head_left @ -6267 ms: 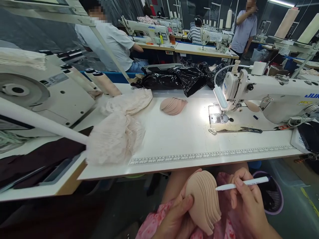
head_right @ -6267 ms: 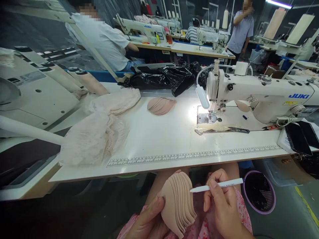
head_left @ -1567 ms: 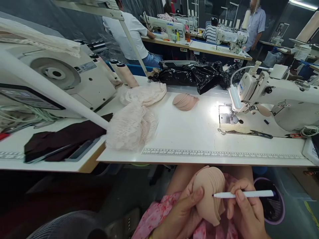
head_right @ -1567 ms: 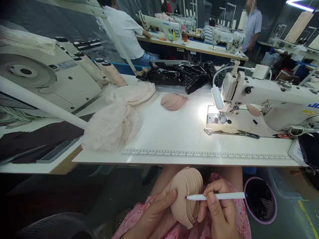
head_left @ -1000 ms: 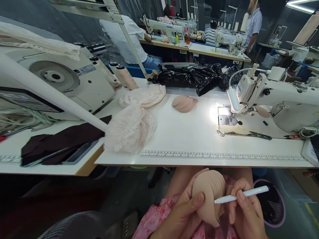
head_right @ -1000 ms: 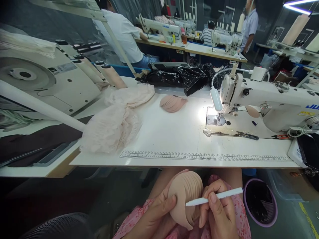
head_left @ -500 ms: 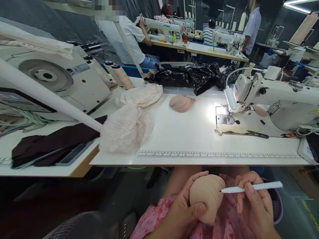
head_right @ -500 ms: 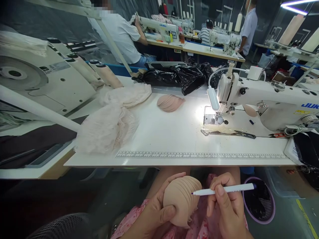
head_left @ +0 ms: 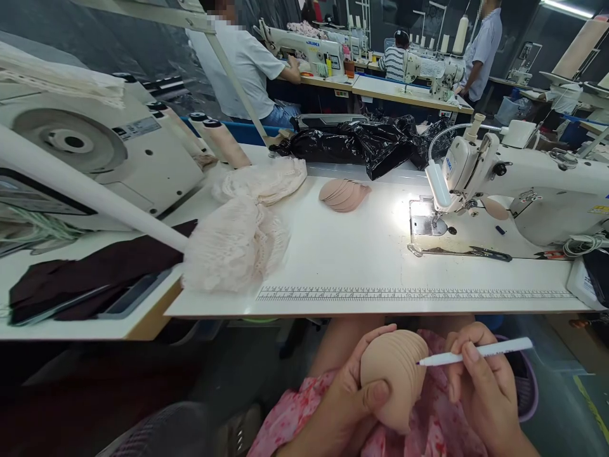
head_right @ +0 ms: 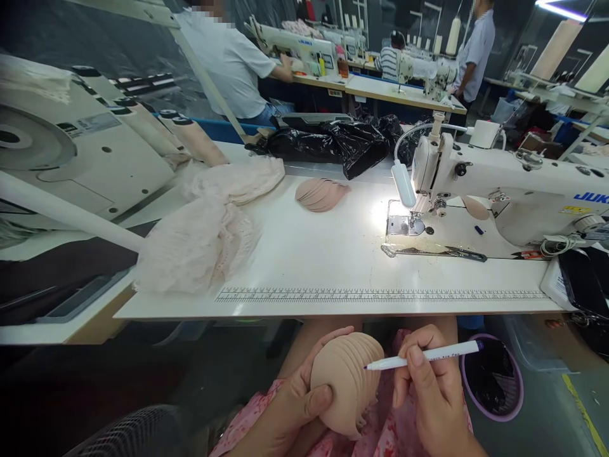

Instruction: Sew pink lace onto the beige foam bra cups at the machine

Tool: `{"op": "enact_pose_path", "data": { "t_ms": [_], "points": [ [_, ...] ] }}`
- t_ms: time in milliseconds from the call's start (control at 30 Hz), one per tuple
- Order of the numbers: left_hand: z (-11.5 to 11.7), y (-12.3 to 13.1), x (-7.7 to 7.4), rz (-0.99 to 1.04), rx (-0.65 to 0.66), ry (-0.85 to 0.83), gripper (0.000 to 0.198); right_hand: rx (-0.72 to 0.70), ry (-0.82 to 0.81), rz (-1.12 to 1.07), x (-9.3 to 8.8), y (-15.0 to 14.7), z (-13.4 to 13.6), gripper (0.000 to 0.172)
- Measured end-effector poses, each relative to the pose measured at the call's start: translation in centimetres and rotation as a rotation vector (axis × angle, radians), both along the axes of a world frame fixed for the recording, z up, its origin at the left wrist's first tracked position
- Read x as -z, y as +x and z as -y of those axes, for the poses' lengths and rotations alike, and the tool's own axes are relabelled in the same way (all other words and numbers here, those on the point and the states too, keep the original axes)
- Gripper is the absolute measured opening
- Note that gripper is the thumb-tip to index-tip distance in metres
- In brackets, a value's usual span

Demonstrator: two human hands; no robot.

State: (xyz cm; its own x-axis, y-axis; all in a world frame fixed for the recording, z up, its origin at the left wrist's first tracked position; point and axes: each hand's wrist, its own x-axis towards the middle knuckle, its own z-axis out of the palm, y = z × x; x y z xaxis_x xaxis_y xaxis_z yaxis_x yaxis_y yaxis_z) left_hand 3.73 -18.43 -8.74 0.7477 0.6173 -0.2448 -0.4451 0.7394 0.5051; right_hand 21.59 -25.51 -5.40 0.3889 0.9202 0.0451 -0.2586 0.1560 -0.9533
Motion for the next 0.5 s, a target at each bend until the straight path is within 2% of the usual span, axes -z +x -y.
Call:
{"op": "enact_pose_path", "data": {
  "t_ms": [200, 500],
  "points": [
    [0.21, -0.30, 0.49, 0.031, 0.014, 0.029, 0.071, -0.006, 0.024, 0.007, 0.23, -0.06, -0.10, 0.021],
    [0.21, -0.94, 0.88, -0.100, -0.028, 0.076, 0.079, 0.006, 0.034, -0.040, 0.32, -0.08, -0.11, 0.021]
  ]
}}
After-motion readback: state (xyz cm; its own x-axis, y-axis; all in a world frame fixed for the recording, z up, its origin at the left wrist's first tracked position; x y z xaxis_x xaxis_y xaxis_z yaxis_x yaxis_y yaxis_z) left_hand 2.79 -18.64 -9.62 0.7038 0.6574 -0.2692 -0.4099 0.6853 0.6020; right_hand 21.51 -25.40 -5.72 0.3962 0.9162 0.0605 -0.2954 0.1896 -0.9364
